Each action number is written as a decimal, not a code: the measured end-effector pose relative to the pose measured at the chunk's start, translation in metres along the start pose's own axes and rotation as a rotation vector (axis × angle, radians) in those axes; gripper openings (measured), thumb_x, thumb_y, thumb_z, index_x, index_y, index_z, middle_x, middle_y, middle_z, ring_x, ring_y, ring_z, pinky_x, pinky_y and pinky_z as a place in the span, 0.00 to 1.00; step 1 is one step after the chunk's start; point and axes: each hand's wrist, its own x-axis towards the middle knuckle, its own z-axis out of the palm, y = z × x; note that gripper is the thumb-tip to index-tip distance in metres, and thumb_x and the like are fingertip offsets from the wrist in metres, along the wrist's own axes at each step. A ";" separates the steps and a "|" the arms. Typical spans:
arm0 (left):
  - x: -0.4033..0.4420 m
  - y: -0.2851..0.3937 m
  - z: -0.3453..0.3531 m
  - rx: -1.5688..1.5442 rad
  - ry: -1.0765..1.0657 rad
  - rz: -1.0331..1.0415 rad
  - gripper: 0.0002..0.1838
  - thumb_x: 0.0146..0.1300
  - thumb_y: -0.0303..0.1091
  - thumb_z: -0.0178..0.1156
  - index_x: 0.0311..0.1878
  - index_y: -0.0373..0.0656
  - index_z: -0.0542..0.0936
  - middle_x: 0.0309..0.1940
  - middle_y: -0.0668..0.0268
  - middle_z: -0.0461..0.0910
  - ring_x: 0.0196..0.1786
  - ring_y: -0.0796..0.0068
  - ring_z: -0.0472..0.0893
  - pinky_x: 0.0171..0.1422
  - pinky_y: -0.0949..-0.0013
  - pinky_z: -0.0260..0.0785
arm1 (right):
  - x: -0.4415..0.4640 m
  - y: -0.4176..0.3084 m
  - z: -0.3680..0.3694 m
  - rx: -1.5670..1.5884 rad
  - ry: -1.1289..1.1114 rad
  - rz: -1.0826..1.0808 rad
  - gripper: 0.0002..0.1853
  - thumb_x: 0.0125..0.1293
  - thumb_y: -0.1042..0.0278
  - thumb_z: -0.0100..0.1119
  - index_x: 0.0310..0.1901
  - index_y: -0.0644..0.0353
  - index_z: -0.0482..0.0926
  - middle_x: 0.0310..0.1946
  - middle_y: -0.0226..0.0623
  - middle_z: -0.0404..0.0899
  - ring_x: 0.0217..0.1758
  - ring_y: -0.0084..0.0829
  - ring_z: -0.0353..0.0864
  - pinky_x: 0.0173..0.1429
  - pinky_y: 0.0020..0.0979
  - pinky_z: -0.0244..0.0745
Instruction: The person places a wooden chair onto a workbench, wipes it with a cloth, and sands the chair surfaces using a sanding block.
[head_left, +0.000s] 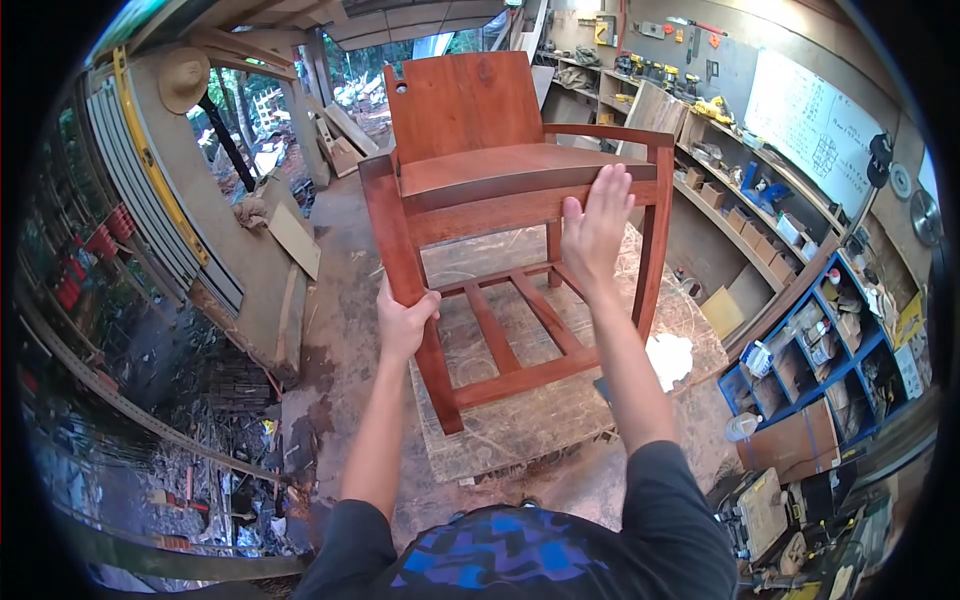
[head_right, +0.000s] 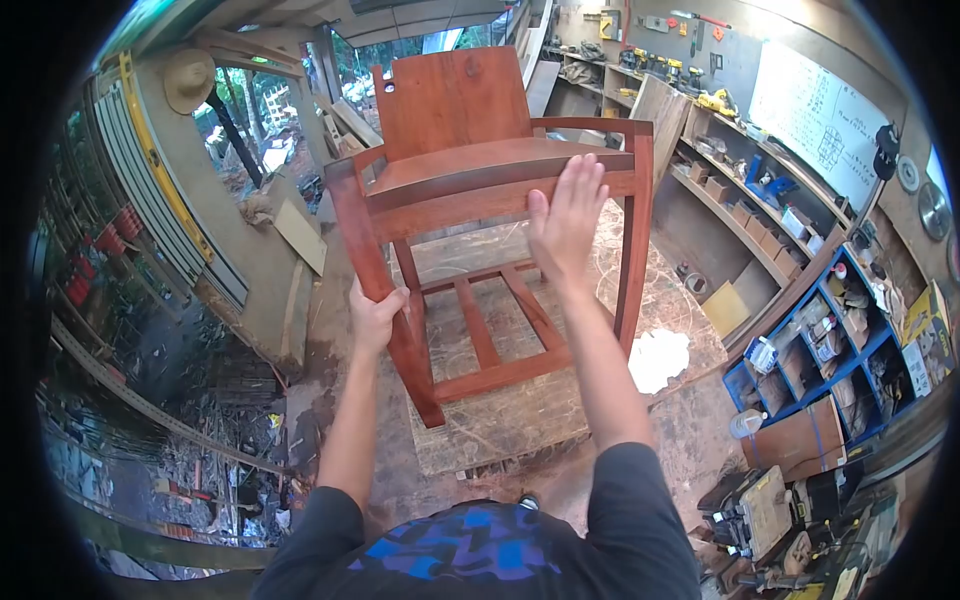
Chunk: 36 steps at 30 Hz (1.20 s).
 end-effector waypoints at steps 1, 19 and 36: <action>-0.001 0.000 0.001 -0.007 0.003 0.004 0.20 0.57 0.20 0.64 0.53 0.37 0.72 0.28 0.66 0.79 0.25 0.77 0.78 0.32 0.71 0.73 | -0.004 -0.014 0.001 0.003 -0.015 -0.010 0.39 0.77 0.50 0.45 0.79 0.67 0.47 0.81 0.55 0.42 0.85 0.54 0.38 0.84 0.54 0.31; -0.010 -0.013 -0.006 0.091 -0.010 -0.013 0.24 0.59 0.24 0.67 0.58 0.36 0.71 0.40 0.63 0.81 0.38 0.74 0.82 0.43 0.69 0.76 | -0.052 -0.099 -0.009 0.101 -0.267 -0.396 0.39 0.71 0.42 0.51 0.77 0.54 0.61 0.80 0.37 0.56 0.85 0.36 0.48 0.84 0.58 0.28; 0.014 -0.010 -0.007 0.432 0.096 0.379 0.17 0.65 0.31 0.60 0.55 0.34 0.77 0.40 0.56 0.84 0.40 0.65 0.82 0.45 0.62 0.74 | -0.029 -0.180 0.022 0.225 -0.253 -0.510 0.37 0.70 0.41 0.52 0.73 0.58 0.68 0.76 0.37 0.63 0.82 0.38 0.57 0.83 0.58 0.36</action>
